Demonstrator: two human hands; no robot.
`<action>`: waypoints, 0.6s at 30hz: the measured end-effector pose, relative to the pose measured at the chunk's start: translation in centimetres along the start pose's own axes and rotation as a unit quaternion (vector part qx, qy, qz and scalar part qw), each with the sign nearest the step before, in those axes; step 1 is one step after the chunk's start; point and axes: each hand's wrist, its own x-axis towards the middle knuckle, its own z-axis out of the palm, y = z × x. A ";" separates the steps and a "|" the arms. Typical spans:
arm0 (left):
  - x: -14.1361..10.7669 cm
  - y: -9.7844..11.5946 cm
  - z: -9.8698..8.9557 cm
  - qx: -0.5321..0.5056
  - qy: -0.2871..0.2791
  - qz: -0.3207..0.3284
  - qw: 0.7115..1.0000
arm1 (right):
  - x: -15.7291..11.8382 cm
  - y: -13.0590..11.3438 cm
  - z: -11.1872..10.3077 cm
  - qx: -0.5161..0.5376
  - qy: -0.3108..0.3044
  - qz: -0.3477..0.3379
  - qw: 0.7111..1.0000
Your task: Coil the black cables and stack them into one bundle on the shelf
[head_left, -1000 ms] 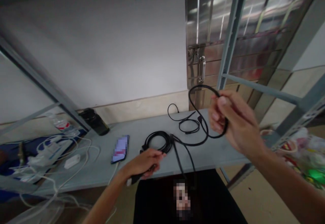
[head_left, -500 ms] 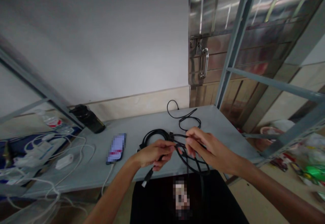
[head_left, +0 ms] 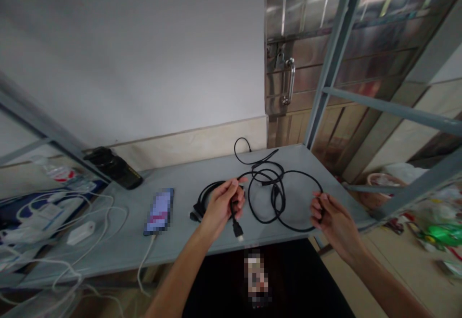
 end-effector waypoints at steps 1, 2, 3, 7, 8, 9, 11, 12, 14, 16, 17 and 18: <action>0.5 -1.0 0.2 0.002 0.014 0.012 1.000 | -0.1 0.7 -0.7 -0.003 0.005 0.000 1.000; 0.9 -2.1 0.4 0.010 0.029 0.026 0.999 | -0.3 1.3 -1.4 -0.006 0.008 -0.002 1.000; 1.3 -3.2 0.6 0.023 0.042 0.042 0.998 | -0.6 1.8 -2.0 -0.010 0.007 -0.002 1.000; 2.3 -7.6 1.6 0.138 0.094 0.110 0.980 | -2.5 3.5 -4.7 -0.029 -0.007 0.025 0.999; 2.5 -8.6 1.8 0.172 0.103 0.124 0.972 | -3.2 4.0 -5.4 -0.032 -0.010 0.041 0.999; 2.7 -9.5 2.1 0.202 0.107 0.136 0.964 | -4.0 4.6 -6.1 -0.032 -0.012 0.059 0.998; 3.0 -11.0 2.5 0.246 0.100 0.148 0.953 | -5.8 6.1 -7.3 -0.032 -0.020 0.103 0.994; 3.2 -11.6 2.8 0.263 0.092 0.151 0.948 | -6.7 6.8 -7.7 -0.032 -0.025 0.119 0.992; 3.2 -12.5 3.4 0.300 0.072 0.157 0.938 | -8.5 8.4 -8.4 -0.032 -0.035 0.135 0.990; 2.8 -12.9 4.2 0.334 0.044 0.164 0.927 | -9.9 9.7 -8.5 -0.031 -0.043 0.142 0.988; 2.5 -13.0 4.7 0.347 0.027 0.163 0.923 | -10.4 10.3 -8.4 -0.026 -0.042 0.143 0.989; 2.0 -13.0 5.1 0.358 0.010 0.158 0.920 | -10.7 10.7 -8.2 -0.022 -0.034 0.140 0.989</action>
